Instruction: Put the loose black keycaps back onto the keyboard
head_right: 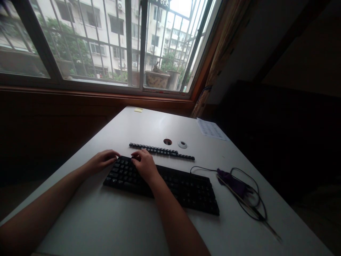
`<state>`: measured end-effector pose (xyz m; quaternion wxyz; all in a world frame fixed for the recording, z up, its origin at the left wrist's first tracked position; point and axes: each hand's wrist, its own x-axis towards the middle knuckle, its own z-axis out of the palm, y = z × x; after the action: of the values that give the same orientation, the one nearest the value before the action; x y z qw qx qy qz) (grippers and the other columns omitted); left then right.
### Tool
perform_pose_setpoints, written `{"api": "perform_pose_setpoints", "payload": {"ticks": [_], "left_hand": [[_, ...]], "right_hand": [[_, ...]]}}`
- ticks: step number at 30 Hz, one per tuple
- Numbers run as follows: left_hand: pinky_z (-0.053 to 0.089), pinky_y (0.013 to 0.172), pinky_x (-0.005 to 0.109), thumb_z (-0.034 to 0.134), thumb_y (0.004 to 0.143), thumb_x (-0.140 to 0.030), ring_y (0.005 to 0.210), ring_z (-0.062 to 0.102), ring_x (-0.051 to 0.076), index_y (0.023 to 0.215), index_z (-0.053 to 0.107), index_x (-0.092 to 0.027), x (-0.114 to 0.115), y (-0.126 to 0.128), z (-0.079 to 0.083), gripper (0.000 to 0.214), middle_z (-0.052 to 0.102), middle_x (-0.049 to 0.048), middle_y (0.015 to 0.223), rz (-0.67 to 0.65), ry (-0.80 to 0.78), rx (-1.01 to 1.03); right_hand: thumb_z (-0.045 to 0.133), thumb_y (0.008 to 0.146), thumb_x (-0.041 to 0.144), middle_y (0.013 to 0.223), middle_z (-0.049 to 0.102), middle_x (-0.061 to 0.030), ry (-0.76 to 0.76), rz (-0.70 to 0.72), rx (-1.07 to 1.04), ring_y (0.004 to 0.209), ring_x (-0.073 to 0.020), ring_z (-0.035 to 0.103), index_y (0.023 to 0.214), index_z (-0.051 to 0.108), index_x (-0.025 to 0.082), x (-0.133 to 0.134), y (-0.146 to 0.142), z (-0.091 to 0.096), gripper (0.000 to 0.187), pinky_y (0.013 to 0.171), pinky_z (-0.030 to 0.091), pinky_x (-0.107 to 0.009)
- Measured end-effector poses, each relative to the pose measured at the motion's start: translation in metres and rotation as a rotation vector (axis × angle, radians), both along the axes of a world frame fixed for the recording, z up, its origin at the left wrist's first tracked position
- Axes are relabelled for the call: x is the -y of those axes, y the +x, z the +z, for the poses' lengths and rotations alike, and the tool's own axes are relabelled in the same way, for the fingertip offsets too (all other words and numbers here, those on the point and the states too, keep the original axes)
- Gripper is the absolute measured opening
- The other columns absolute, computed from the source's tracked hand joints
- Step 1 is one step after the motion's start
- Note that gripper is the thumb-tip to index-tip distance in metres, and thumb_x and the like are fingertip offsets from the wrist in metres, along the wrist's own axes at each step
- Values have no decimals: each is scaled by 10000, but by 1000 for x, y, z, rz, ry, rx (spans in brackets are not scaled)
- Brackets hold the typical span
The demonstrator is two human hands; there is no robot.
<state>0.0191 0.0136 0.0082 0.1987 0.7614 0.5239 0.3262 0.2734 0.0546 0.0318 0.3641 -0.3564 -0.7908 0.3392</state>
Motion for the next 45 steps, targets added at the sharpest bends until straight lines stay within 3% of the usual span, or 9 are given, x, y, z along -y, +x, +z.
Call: {"api": "perform_pose_setpoints", "payload": {"ticks": [9, 16, 26, 34, 45], "left_hand": [[491, 817, 336, 528, 932, -317, 921, 635, 222, 1073, 683, -194, 1, 1, 1, 244, 698, 71, 1017, -16, 0, 6], [495, 794, 333, 523, 926, -319, 887, 634, 218, 1070, 690, -197, 1, 2, 2, 252, 699, 64, 986, 2, 14, -18], [483, 771, 318, 523, 931, -310, 869, 627, 207, 1077, 685, -193, -1, -1, -2, 247, 693, 62, 974, -4, 15, -31], [488, 814, 328, 529, 933, -313, 927, 638, 218, 1072, 688, -201, -1, -1, -1, 239, 699, 63, 1015, -14, 9, -16], [487, 782, 318, 524, 928, -294, 892, 636, 207, 1070, 683, -199, 1, 1, 2, 234, 697, 60, 994, -8, 16, -21]], "right_hand": [[755, 801, 178, 890, 705, -7, 50, 50, 139, 924, -172, 630, 889, 755, 229, -1, 6, -1, 101, 871, 454, -306], [786, 779, 165, 887, 712, -2, 74, 64, 115, 912, -176, 611, 896, 756, 236, -2, 4, -5, 140, 871, 429, -318], [807, 746, 147, 862, 701, -23, 66, 70, 114, 913, -188, 598, 801, 751, 206, -1, 3, -5, 99, 852, 438, -325], [721, 813, 141, 872, 710, -30, 75, 74, 141, 904, -184, 614, 815, 750, 207, -1, 5, -2, 72, 860, 445, -328], [751, 796, 179, 870, 715, -8, 91, 69, 135, 900, -175, 626, 846, 751, 230, -1, 7, -3, 71, 866, 444, -317]]}}
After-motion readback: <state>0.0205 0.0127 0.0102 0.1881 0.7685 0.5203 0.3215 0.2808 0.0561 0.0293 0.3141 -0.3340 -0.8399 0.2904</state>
